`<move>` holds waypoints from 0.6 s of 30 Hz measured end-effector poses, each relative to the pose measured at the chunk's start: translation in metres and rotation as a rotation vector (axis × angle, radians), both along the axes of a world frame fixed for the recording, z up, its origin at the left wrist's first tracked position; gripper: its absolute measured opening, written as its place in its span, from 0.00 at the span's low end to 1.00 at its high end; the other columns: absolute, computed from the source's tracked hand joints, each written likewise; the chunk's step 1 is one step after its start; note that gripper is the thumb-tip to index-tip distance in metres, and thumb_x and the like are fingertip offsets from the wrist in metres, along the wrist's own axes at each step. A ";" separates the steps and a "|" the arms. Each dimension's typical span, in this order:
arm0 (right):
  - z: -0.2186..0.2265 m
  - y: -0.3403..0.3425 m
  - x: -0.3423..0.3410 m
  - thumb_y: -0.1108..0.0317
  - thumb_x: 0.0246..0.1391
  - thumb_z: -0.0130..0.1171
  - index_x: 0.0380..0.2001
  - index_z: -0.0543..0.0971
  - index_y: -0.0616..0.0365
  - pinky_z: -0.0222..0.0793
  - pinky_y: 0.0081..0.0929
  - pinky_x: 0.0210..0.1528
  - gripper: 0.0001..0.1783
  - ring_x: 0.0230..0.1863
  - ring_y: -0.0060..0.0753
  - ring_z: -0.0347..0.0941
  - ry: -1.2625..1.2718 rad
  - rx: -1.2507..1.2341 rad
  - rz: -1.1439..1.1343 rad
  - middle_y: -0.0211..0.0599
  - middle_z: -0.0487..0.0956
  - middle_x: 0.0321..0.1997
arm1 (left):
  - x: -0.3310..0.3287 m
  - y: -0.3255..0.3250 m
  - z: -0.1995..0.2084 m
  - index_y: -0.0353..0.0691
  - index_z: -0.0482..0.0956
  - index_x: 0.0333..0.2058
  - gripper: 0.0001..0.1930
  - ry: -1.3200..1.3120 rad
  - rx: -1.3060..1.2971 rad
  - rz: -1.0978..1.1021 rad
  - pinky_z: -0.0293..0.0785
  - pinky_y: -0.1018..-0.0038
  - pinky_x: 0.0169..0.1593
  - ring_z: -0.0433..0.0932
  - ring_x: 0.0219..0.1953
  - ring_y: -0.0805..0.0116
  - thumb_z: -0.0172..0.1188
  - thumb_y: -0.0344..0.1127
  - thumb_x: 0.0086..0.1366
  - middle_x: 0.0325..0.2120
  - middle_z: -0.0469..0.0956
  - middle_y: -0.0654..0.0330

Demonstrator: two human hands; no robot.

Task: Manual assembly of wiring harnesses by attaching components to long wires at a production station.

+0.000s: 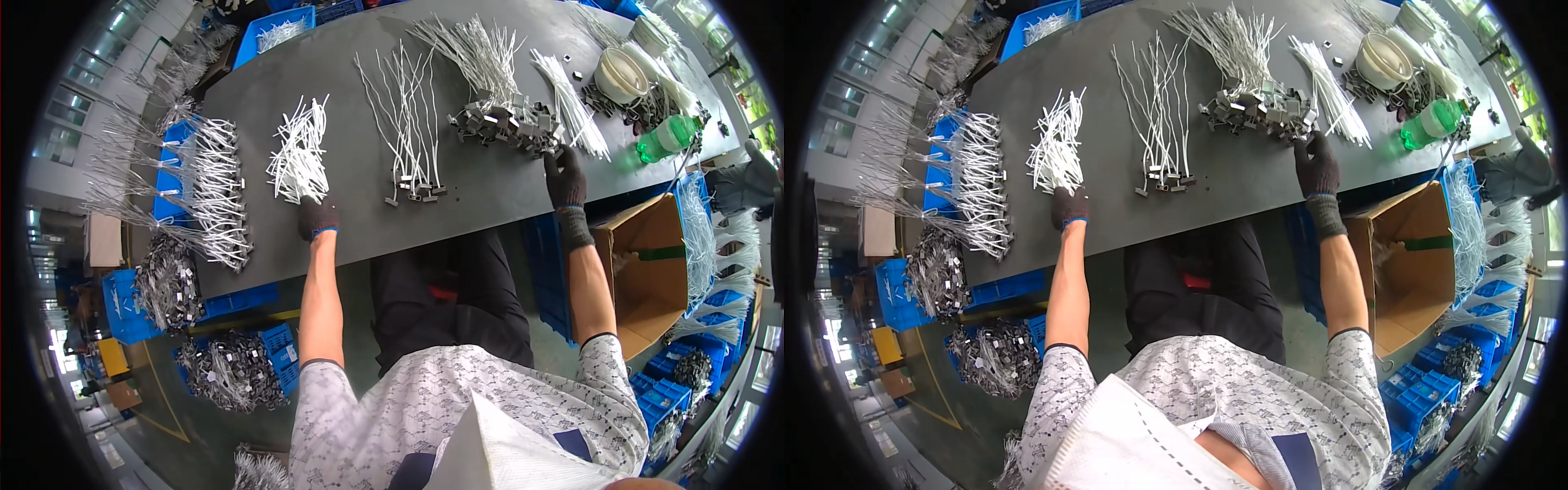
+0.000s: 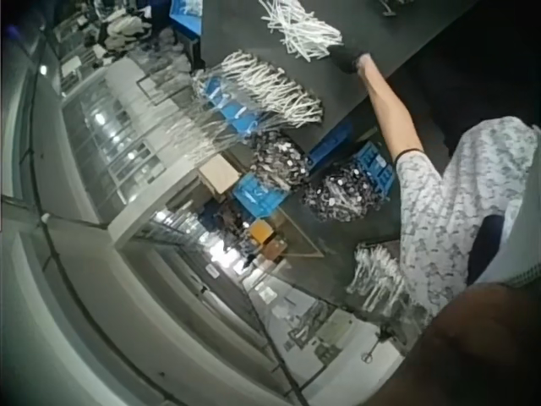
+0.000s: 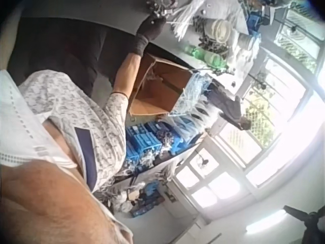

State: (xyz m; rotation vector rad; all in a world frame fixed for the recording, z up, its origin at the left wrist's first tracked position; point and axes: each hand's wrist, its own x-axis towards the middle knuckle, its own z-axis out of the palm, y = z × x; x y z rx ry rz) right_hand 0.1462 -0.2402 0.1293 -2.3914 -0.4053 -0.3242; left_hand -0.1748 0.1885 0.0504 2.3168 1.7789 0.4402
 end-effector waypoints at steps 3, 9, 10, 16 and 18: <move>-0.021 -0.010 -0.014 0.54 0.61 0.61 0.46 0.79 0.58 0.75 0.29 0.28 0.19 0.30 0.34 0.80 0.614 0.494 -0.108 0.39 0.83 0.30 | 0.005 0.006 -0.001 0.37 0.84 0.39 0.25 0.146 -0.200 -0.013 0.78 0.50 0.44 0.82 0.45 0.39 0.61 0.57 0.60 0.40 0.83 0.42; -0.081 -0.025 -0.046 0.61 0.63 0.55 0.47 0.79 0.58 0.77 0.30 0.36 0.15 0.37 0.35 0.79 1.491 0.846 0.129 0.42 0.82 0.38 | -0.008 0.041 -0.040 0.39 0.85 0.39 0.21 0.167 -0.343 -0.063 0.81 0.54 0.46 0.84 0.46 0.44 0.68 0.52 0.56 0.42 0.84 0.45; -0.092 -0.030 -0.043 0.61 0.63 0.55 0.47 0.79 0.58 0.77 0.30 0.36 0.15 0.37 0.35 0.79 1.484 0.851 0.137 0.42 0.82 0.38 | -0.016 0.055 -0.049 0.38 0.86 0.37 0.20 0.135 -0.352 -0.121 0.81 0.54 0.45 0.84 0.45 0.44 0.68 0.50 0.56 0.41 0.84 0.45; -0.088 -0.041 -0.061 0.58 0.65 0.56 0.46 0.81 0.62 0.75 0.30 0.41 0.18 0.35 0.28 0.76 0.710 0.023 0.224 0.37 0.81 0.39 | 0.001 0.030 -0.039 0.35 0.85 0.37 0.21 0.167 -0.383 -0.119 0.80 0.53 0.44 0.84 0.43 0.42 0.67 0.49 0.57 0.39 0.84 0.42; -0.063 -0.041 -0.081 0.57 0.65 0.56 0.46 0.81 0.61 0.75 0.28 0.40 0.18 0.34 0.25 0.75 0.805 0.084 0.277 0.33 0.80 0.37 | 0.007 0.025 -0.035 0.35 0.84 0.38 0.21 0.114 -0.241 -0.052 0.80 0.52 0.43 0.84 0.43 0.42 0.64 0.49 0.59 0.38 0.84 0.43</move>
